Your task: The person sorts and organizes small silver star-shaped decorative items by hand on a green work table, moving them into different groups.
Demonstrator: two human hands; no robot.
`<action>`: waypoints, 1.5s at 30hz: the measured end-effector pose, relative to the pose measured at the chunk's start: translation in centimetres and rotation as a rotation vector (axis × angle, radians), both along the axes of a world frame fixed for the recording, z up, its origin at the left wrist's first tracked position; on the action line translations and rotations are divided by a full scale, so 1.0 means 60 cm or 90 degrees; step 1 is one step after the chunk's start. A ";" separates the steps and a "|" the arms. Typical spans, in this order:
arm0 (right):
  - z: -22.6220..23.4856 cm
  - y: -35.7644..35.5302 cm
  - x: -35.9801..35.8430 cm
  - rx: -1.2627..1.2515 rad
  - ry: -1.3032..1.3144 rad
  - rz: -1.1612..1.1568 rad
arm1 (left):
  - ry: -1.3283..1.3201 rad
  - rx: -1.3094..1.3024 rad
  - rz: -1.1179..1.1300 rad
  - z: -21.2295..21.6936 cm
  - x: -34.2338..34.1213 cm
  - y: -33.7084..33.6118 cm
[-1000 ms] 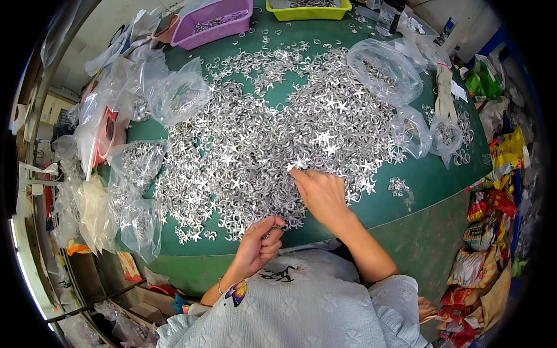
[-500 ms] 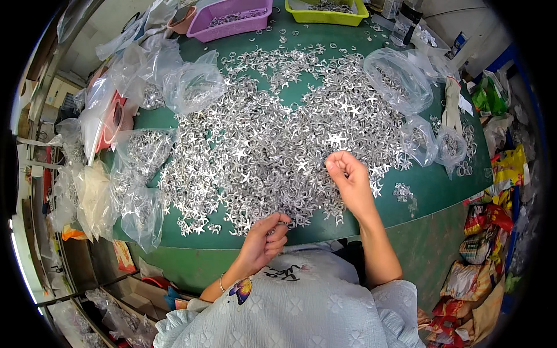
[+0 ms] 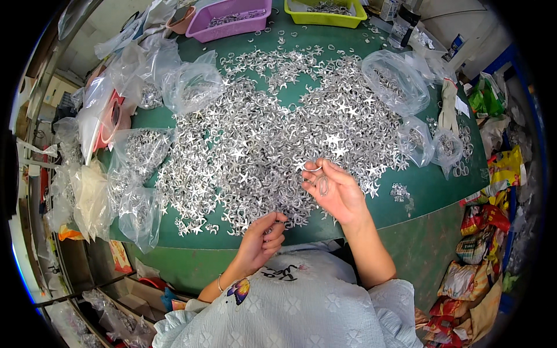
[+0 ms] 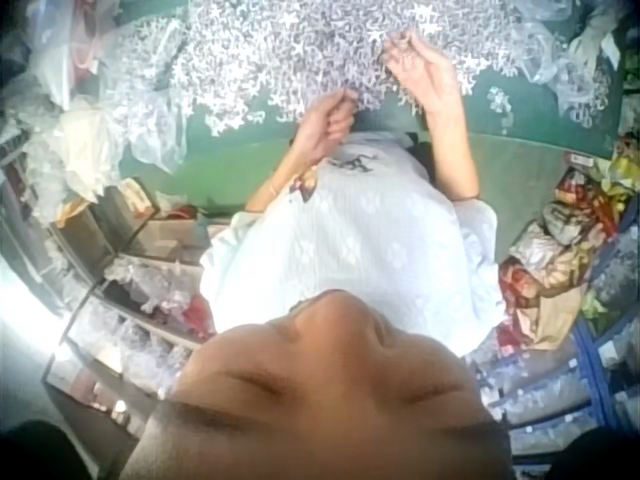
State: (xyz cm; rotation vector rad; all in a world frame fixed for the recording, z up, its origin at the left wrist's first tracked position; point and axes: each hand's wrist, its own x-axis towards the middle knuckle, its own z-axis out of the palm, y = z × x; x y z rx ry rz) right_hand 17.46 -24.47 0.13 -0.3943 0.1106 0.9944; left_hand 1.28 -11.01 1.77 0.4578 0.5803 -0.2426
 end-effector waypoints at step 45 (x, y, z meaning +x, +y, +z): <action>-0.010 0.212 0.084 -0.895 -1.383 0.042 | -0.040 -0.023 0.021 -0.007 -0.018 0.024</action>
